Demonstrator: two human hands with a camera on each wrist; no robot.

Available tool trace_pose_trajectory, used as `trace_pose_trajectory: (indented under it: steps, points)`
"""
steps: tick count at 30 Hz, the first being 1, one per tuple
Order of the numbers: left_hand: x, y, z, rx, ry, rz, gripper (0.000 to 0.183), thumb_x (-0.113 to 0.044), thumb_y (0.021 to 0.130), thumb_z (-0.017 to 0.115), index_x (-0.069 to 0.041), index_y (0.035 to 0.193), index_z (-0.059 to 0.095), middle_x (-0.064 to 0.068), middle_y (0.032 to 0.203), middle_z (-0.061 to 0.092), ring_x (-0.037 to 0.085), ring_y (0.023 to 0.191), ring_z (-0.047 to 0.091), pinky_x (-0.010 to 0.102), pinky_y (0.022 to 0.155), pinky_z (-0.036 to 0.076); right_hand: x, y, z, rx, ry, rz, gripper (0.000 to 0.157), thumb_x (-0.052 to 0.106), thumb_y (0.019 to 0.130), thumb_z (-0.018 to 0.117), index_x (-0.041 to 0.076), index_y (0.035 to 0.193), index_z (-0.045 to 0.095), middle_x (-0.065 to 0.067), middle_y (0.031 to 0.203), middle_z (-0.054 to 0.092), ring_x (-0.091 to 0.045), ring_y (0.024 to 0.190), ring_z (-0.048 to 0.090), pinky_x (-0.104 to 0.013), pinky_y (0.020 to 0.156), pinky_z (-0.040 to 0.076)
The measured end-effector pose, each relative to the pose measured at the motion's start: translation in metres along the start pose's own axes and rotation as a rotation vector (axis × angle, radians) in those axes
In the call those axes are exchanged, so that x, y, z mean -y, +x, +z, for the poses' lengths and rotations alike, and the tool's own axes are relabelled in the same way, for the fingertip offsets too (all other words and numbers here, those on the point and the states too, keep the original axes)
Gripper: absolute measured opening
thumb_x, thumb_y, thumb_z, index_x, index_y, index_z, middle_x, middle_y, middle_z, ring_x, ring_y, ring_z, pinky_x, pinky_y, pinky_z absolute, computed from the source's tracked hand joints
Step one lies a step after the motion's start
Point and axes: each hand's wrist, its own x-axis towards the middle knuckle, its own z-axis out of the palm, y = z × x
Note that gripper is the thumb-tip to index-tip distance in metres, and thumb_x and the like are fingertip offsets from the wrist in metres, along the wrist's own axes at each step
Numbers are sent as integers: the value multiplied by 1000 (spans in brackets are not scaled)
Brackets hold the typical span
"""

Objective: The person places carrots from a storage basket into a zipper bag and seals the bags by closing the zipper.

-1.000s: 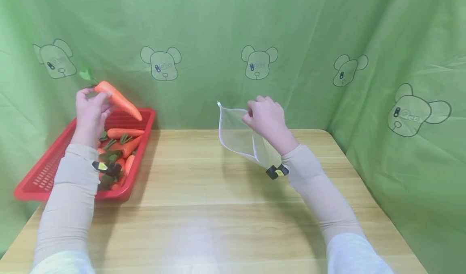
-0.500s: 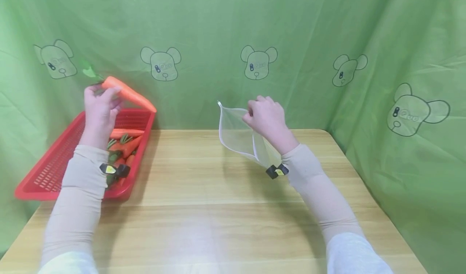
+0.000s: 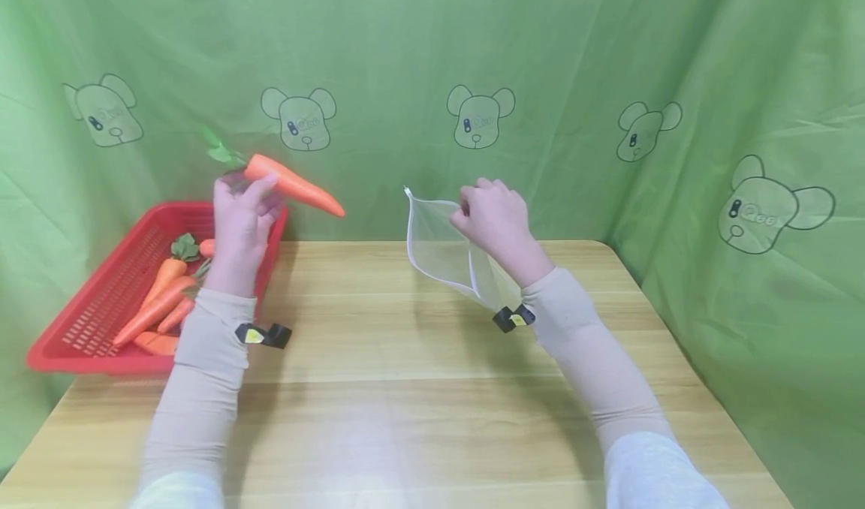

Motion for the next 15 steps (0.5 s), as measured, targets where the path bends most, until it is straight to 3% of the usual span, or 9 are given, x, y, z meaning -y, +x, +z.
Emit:
trace_pose_trajectory:
  steps: [6, 15]
  points:
    - [26, -6, 14, 37, 12, -10, 57, 2, 79, 76, -16, 117, 39, 6, 111, 54, 15, 77, 65, 26, 82, 56, 1, 0, -1, 20, 4, 14, 12, 21, 83, 54, 14, 74, 57, -4, 79, 53, -24, 74, 48, -34, 59, 40]
    - [60, -16, 35, 118, 49, 10, 49, 10, 85, 64, -14, 118, 37, 7, 107, 56, 15, 78, 67, 29, 81, 58, 2, 2, -2, 22, -1, 10, 13, 21, 83, 54, 14, 73, 57, -4, 78, 53, -23, 73, 48, -33, 58, 39]
